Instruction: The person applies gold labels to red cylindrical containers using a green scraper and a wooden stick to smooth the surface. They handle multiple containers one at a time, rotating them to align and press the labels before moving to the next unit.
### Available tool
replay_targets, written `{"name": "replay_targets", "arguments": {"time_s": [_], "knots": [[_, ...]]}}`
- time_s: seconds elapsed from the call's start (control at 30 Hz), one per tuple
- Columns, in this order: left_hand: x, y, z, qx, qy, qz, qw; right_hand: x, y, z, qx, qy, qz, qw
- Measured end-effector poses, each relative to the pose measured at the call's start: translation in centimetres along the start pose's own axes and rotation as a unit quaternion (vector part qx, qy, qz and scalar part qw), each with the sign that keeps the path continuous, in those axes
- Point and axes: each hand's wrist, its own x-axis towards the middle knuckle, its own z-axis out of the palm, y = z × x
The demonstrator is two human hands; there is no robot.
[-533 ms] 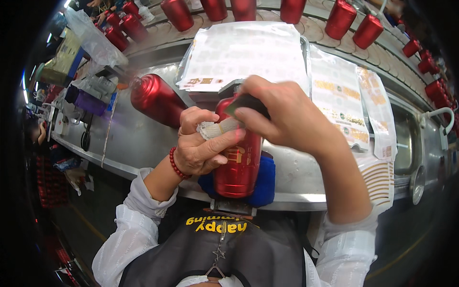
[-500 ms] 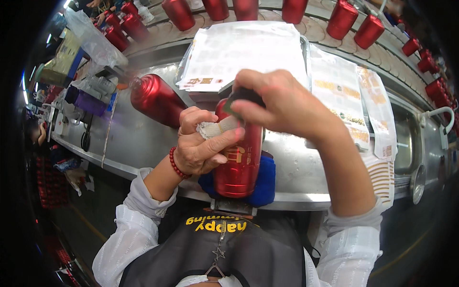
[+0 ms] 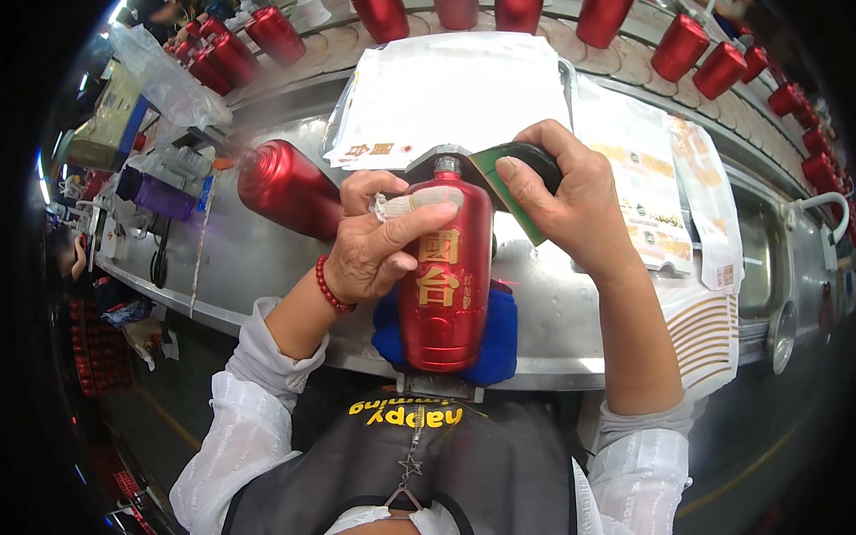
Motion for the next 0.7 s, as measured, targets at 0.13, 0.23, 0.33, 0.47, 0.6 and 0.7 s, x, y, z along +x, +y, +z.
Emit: {"name": "replay_targets", "arguments": {"time_s": [0.13,0.23,0.33,0.47,0.6,0.7], "knots": [[0.5,0.8,-0.8,0.051,-0.01,0.075,0.996,-1.3,0.4,0.0,0.021,0.026,0.006,0.999],[0.7,0.8,-0.9,0.074,-0.034,0.067,0.994,-2.0,0.5,-0.1,0.019,0.021,-0.019,0.999],[1.1,0.3,-1.0,0.038,-0.013,0.03,0.999,-1.8,-1.0,-0.2,0.016,-0.028,-0.022,0.999],[0.2,1.2,0.1,-0.008,0.063,-0.092,0.994,-0.4,-2.0,1.0,-0.139,-0.004,-0.218,0.966],[-4.0,2.3,1.0,-0.035,0.096,-0.184,0.978,-2.4,-5.0,2.0,-0.146,-0.15,-0.374,0.904],[-4.6,4.2,2.1,-0.08,0.114,-0.211,0.967,0.2,-2.9,1.8,0.006,-0.232,-0.21,0.95]]}}
